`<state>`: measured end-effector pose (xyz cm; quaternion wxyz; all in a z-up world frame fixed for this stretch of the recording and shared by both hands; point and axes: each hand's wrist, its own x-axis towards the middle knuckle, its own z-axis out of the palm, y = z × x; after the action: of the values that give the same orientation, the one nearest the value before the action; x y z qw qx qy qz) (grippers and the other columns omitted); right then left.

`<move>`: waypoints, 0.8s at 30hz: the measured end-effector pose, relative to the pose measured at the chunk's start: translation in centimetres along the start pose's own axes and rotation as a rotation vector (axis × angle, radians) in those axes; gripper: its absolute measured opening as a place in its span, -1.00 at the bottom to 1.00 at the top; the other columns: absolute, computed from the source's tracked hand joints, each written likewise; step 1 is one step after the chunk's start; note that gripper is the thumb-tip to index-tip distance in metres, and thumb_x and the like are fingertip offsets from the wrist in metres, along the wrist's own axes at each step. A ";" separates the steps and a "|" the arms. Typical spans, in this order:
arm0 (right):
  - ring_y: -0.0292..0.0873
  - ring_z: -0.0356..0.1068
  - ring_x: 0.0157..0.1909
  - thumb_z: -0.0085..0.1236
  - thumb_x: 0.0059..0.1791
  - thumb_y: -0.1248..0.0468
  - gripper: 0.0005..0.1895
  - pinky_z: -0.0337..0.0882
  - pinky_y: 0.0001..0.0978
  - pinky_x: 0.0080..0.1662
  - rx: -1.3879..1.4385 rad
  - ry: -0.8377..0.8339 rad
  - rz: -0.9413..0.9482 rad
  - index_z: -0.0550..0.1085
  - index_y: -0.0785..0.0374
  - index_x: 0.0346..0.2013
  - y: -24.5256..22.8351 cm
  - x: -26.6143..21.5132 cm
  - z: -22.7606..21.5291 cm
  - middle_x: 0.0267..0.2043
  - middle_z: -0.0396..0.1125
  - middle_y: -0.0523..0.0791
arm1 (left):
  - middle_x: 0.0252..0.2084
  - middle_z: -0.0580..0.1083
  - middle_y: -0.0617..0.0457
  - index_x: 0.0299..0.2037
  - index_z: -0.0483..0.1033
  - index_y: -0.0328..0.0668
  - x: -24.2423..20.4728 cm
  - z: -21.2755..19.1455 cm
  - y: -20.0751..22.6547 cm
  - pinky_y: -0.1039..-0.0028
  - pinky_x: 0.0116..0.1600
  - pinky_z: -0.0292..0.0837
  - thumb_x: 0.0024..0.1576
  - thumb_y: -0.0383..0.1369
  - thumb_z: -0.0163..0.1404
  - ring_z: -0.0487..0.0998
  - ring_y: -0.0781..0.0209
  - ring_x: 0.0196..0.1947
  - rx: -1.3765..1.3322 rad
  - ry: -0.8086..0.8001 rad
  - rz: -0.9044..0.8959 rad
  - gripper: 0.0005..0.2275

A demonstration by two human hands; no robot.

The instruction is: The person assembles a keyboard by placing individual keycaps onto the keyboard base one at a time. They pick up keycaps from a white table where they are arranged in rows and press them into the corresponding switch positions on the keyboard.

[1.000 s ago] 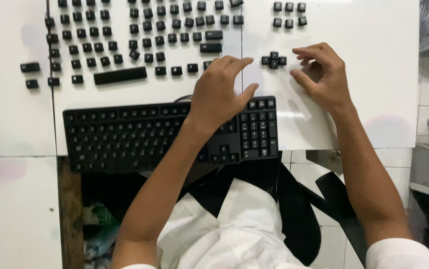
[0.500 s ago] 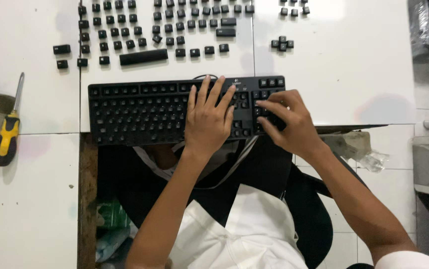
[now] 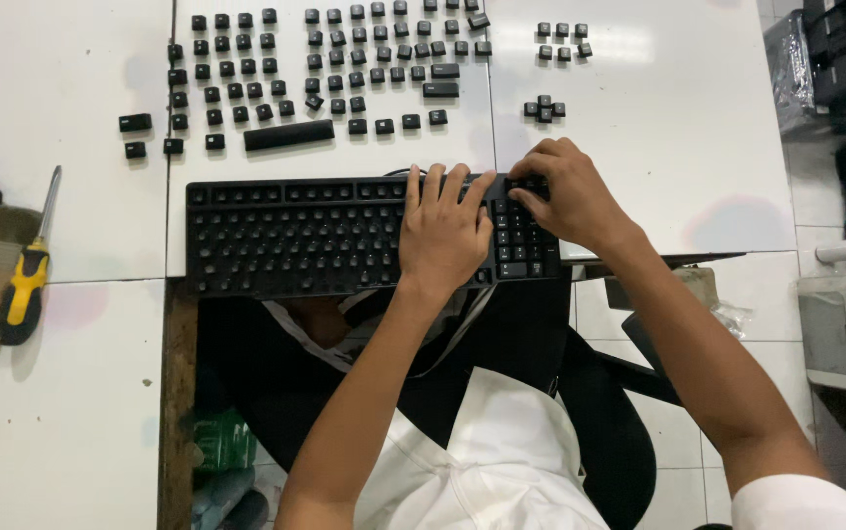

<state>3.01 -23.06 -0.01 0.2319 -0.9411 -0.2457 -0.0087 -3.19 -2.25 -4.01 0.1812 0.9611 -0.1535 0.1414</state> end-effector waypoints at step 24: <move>0.09 0.57 0.01 0.33 0.15 0.48 -0.85 0.53 -0.15 0.04 0.244 0.131 0.251 0.64 0.34 0.03 12.6 -0.4 -6.5 -0.09 0.55 0.07 | 0.25 0.38 -0.06 0.35 0.45 0.14 0.5 -1.1 2.1 -0.22 0.57 -0.16 0.27 -0.28 -0.05 0.27 -0.15 0.43 0.002 -0.082 -0.022 -0.59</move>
<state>9.20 -35.83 0.24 0.3590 -0.9268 -0.1101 -0.0112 -3.69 -3.75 -2.21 0.1753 0.9679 -0.1499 0.0999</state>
